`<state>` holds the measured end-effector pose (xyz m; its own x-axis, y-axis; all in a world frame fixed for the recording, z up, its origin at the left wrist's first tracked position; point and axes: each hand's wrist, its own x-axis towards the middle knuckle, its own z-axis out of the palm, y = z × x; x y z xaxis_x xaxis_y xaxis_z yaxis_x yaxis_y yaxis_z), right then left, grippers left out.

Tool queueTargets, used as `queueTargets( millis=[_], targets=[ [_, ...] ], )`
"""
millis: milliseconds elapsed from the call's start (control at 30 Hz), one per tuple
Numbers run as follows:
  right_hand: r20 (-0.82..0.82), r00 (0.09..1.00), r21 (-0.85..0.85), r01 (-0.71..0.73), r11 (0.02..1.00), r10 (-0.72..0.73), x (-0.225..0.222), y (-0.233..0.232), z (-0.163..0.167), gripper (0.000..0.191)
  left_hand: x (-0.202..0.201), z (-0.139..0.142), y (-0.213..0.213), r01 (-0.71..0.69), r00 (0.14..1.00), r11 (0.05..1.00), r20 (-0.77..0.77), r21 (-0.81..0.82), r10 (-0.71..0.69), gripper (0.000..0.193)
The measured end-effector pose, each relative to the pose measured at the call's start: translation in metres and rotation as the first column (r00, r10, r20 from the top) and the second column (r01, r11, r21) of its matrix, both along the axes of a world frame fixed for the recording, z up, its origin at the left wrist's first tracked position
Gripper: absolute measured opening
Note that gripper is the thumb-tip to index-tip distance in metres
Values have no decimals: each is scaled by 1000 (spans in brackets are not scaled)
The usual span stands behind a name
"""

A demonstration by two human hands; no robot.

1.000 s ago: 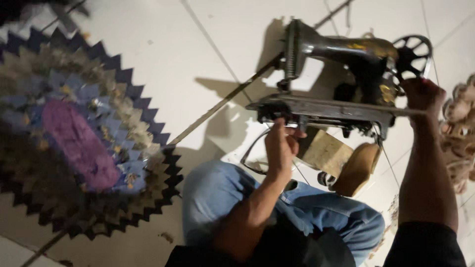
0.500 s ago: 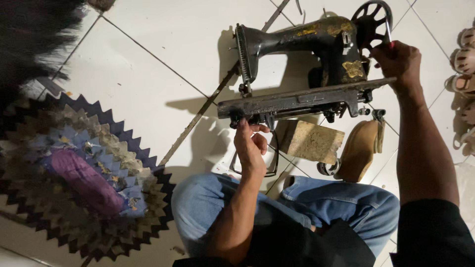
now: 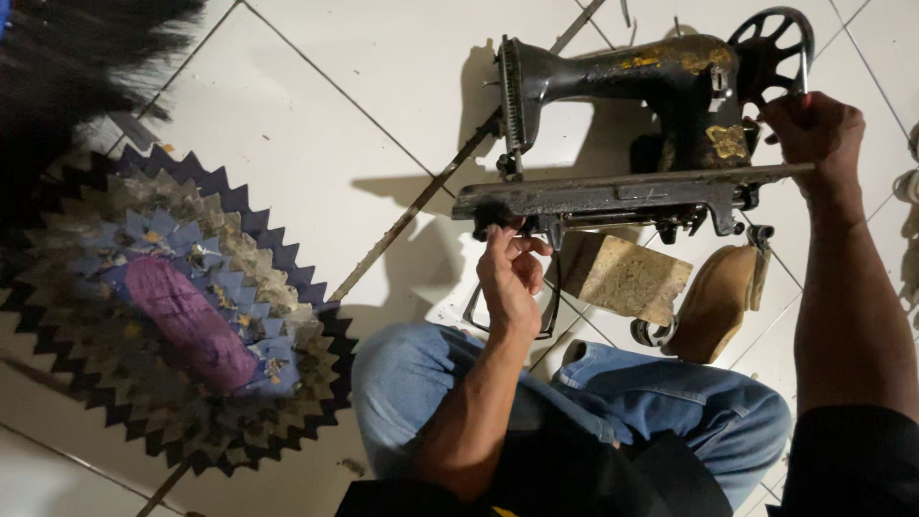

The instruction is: The person sits on the floor and uses a screwdriver to adjust screws on the underside of a sewing machine. They repeatedly turn the handwheel and probe the internal mechanism with their fingers and the tool.

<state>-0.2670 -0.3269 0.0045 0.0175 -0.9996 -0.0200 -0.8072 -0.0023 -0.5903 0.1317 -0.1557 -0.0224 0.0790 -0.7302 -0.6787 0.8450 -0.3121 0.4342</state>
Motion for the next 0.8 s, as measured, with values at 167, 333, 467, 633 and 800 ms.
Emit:
queueTargets(
  millis=[167, 333, 467, 633, 800],
  targets=[
    [56, 997, 8, 47, 999, -47, -3, 2, -7, 11, 0, -1, 0, -39, 999, 999, -13, 4, 39, 46],
    [232, 969, 8, 84, 996, -83, 1, 4, -10, 8, 1, 1, -2, -22, 1000, 1000, 3, -7, 22, 51],
    [-50, 998, -23, 42, 999, -43, 6, 1, -7, 10, 2, 5, -3, 6, 999, 1000, 51, 14, -7, 55],
    [32, 993, 16, 117, 993, -118, 7, 3, -3, 9, 3, 7, -3, -11, 1000, 1000, 11, -3, 11, 50],
    [59, 981, 45, 181, 982, -183, 2, 4, -7, 13, 2, 5, -3, -37, 999, 999, -19, 6, 37, 47]
  ],
)
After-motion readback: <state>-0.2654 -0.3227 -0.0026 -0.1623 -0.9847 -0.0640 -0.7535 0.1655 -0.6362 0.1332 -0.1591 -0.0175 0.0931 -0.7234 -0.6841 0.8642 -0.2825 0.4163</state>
